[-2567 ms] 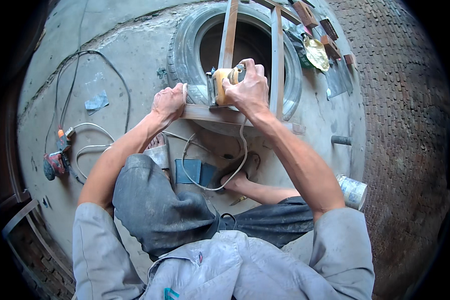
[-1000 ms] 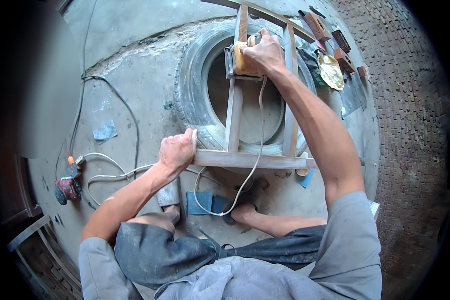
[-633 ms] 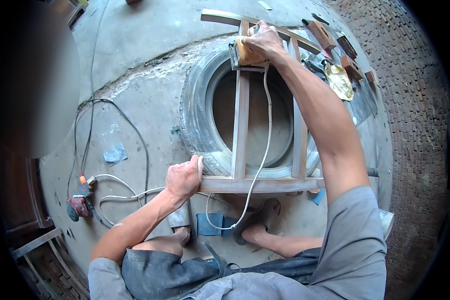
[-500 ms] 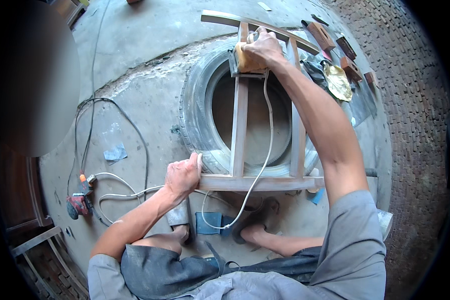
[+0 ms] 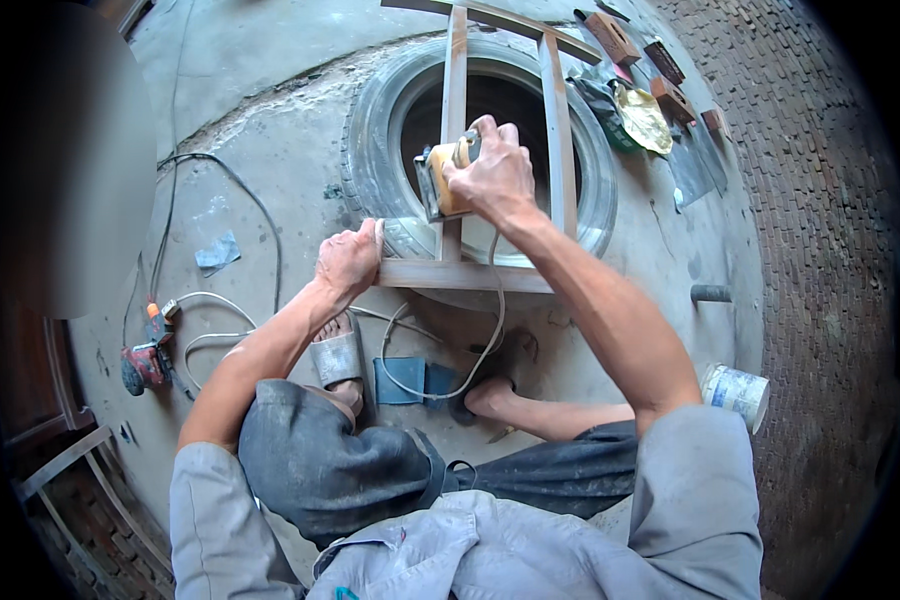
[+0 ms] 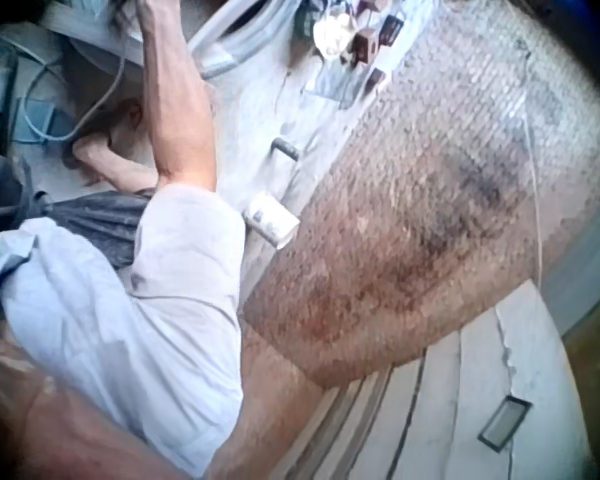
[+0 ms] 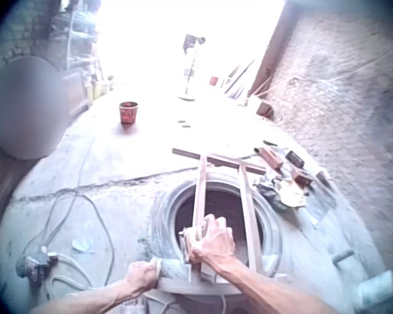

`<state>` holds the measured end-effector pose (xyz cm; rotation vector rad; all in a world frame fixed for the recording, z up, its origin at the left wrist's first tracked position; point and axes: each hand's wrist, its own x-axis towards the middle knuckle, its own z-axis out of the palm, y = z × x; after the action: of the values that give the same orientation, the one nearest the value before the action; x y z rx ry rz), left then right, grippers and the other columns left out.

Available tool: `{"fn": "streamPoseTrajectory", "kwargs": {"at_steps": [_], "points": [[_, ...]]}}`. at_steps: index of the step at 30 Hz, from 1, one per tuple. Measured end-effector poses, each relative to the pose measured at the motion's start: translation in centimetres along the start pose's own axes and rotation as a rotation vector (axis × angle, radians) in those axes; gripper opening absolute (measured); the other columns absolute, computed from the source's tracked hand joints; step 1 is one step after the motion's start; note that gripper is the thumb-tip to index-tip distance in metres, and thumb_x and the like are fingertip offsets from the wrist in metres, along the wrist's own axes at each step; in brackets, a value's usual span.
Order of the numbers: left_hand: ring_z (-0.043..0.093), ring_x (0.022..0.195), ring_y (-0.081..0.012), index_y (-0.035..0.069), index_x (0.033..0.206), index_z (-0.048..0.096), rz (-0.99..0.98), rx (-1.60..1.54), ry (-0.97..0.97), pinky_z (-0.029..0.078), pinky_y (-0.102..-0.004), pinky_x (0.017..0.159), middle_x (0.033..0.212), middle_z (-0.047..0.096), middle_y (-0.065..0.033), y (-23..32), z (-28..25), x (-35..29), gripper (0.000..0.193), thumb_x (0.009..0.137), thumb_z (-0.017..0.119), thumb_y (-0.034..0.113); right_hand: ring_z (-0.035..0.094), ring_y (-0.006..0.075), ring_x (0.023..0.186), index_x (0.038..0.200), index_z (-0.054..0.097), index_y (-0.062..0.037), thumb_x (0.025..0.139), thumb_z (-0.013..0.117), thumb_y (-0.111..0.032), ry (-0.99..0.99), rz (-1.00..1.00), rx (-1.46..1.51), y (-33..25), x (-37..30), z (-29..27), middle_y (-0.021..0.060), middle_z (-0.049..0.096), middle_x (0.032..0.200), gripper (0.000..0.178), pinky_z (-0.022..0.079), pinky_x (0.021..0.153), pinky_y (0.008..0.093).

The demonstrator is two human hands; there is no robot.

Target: The person uses an electric sander to smooth the surfaces of a wooden frame resting on a tire. They reposition the frame several times to access different edges and sides.

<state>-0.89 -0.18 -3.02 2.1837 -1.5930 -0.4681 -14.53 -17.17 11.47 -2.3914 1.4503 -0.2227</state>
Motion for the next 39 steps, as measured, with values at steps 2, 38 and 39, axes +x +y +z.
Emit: {"fn": "streamPoseTrajectory", "kwargs": {"at_steps": [2, 38, 39], "points": [[0.071, 0.069, -0.0456, 0.005, 0.098, 0.059, 0.018, 0.004, 0.031, 0.057, -0.0562, 0.063, 0.072, 0.069, -0.0259, -0.1, 0.1, -0.1, 0.036, 0.111, 0.041, 0.033, 0.06, 0.0441, 0.111, 0.128, 0.056, -0.0085, 0.077, 0.081, -0.029, 0.011, 0.011, 0.014, 0.1, -2.3, -0.1, 0.0191, 0.055, 0.121, 0.06, 0.056, 0.093, 0.0528], [0.071, 0.065, -0.0441, 0.006, 0.096, 0.06, -0.027, -0.015, -0.004, 0.056, -0.0569, 0.062, 0.068, 0.069, -0.023, 0.3, -0.5, -0.5, 0.035, 0.111, 0.041, 0.032, 0.058, 0.0465, 0.123, 0.138, 0.054, -0.01, 0.08, 0.078, -0.043, 0.033, -0.001, -0.046, -0.6, 10.0, 0.3, 0.0212, 0.054, 0.134, 0.07, 0.055, 0.101, 0.0518], [0.071, 0.066, -0.0443, 0.006, 0.096, 0.06, -0.023, -0.01, 0.003, 0.056, -0.057, 0.063, 0.068, 0.069, -0.0231, 0.1, -0.4, -0.7, 0.036, 0.111, 0.041, 0.032, 0.059, 0.0466, 0.122, 0.137, 0.055, -0.0092, 0.081, 0.078, -0.042, 0.02, -0.004, -0.049, -0.8, 8.3, 0.4, 0.0213, 0.054, 0.133, 0.069, 0.056, 0.1, 0.052]]}}
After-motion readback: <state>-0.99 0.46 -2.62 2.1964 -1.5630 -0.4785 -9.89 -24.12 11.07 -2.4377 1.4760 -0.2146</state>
